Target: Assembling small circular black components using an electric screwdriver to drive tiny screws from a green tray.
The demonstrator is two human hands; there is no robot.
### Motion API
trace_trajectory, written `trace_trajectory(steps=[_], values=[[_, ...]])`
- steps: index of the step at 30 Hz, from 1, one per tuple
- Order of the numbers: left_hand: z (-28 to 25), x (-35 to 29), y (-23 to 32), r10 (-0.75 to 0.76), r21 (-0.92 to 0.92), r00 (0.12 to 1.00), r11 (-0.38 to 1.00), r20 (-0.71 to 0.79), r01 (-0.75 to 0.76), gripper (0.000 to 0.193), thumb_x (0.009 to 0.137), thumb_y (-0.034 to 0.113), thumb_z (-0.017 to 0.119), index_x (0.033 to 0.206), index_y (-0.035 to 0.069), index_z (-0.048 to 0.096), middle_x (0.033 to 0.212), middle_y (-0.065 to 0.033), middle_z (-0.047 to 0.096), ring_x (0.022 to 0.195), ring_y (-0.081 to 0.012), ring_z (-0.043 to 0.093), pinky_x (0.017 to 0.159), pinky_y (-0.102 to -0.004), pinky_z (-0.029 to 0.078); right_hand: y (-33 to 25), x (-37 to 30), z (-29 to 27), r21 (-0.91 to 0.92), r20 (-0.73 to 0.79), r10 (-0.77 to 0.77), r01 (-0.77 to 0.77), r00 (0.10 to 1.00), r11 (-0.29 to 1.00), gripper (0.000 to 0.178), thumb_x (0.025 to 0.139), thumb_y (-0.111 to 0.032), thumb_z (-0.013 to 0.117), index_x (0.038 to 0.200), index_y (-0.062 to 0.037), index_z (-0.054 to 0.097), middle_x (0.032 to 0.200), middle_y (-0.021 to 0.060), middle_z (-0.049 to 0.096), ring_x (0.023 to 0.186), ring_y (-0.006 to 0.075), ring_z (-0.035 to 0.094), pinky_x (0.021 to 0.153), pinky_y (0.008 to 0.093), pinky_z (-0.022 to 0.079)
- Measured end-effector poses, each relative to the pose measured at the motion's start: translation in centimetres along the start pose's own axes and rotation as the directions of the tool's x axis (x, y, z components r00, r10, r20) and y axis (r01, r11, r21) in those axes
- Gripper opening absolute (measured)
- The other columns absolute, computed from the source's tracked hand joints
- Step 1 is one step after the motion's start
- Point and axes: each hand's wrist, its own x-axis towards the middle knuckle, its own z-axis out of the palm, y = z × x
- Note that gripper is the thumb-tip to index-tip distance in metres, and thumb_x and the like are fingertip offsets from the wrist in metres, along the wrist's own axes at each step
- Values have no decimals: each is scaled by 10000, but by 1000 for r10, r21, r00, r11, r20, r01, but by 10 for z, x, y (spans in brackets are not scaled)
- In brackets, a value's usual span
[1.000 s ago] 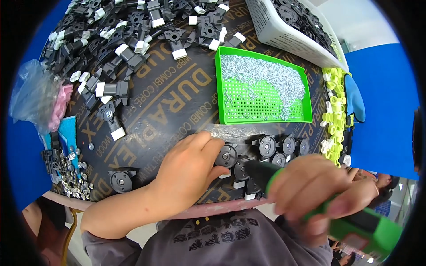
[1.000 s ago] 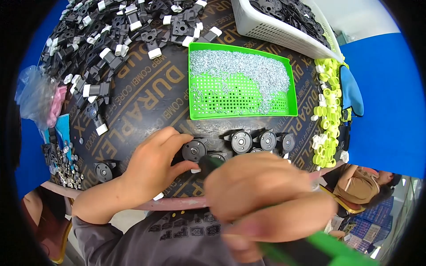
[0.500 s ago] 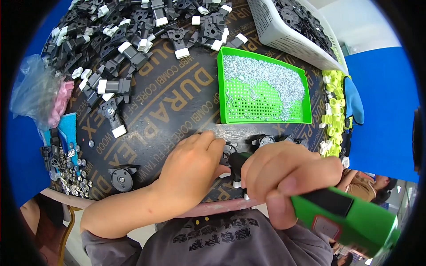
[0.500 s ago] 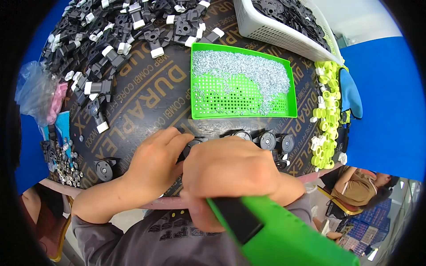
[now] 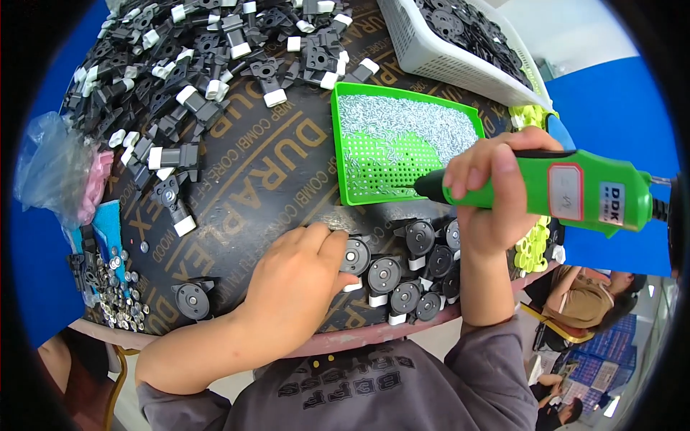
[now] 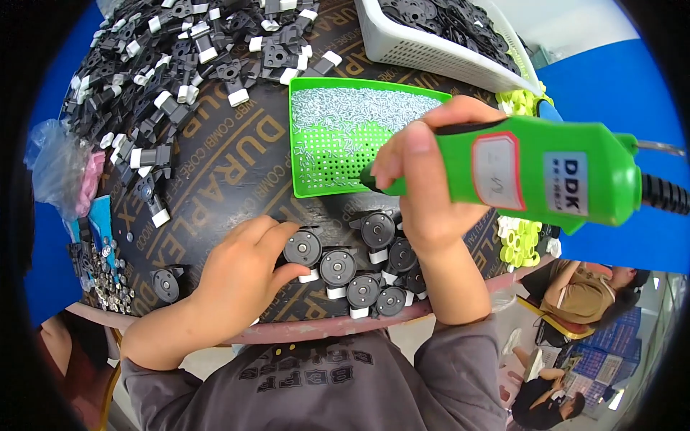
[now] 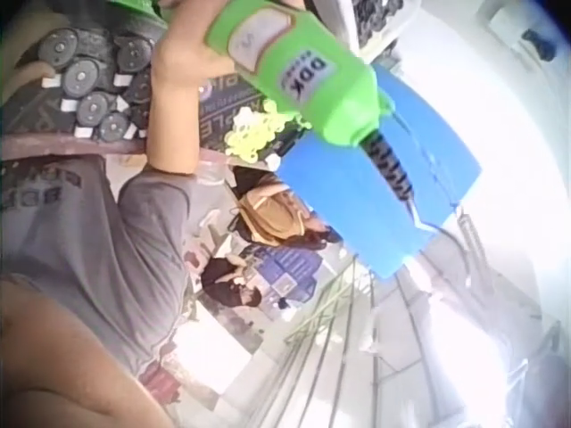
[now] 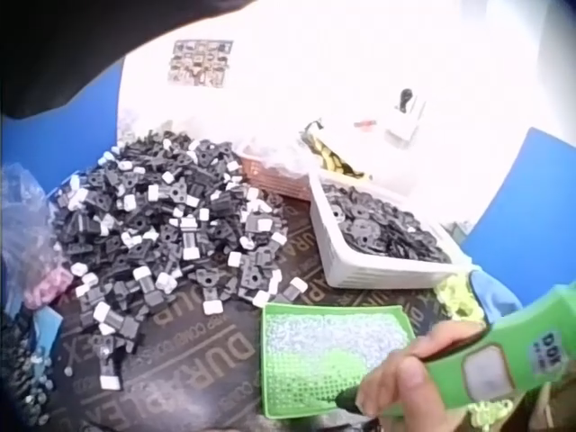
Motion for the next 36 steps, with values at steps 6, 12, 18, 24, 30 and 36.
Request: trace_trajectory(steps=[6,12,18,24,30,36], values=[[-3,0,3,-6,27,1000,1000,22,6,393,767,172,753,1066,-25,589,934,-139,567,896,-323,585,787,-410,485,6,-4,1,3,68,-9,9,998,1000,200,917,3,517,1087,-18,413,648,85,516,474,154,504,458,302,458],[-3,-1,1,-8,23,1000,1000,7,7,418,762,172,758,1089,-28,591,939,-138,574,892,-319,591,792,-405,489,5,-6,1,-38,76,12,-9,997,999,192,930,-57,537,1091,-56,433,653,71,494,475,162,475,463,323,452],[-3,-1,3,1,37,1000,999,2,-2,426,754,167,761,1095,-29,596,933,-132,579,888,-320,596,790,-403,491,6,-8,0,-23,83,-8,10,997,1000,194,930,-57,535,1095,-60,434,654,69,497,483,165,478,462,321,449],[-1,-2,0,-4,24,1000,1000,-25,4,464,762,212,773,1136,4,593,933,-137,571,864,-349,590,756,-422,487,-41,-10,-1,82,180,-45,31,983,996,215,966,-142,432,1172,-86,455,674,43,469,518,161,486,490,329,441],[0,-3,-4,18,-7,999,1000,-49,-19,460,748,174,781,1135,13,591,928,-136,567,870,-348,588,738,-424,488,-68,-29,15,65,526,-16,-22,850,998,278,907,-43,589,1085,-84,380,700,93,596,515,211,600,461,359,520],[1,-3,-4,12,-8,999,1000,-50,-13,457,742,167,784,1124,12,587,913,-134,558,857,-348,583,723,-427,486,-59,-39,21,138,526,8,-95,851,986,291,911,-58,603,1079,-81,367,676,93,591,493,211,593,461,356,521]])
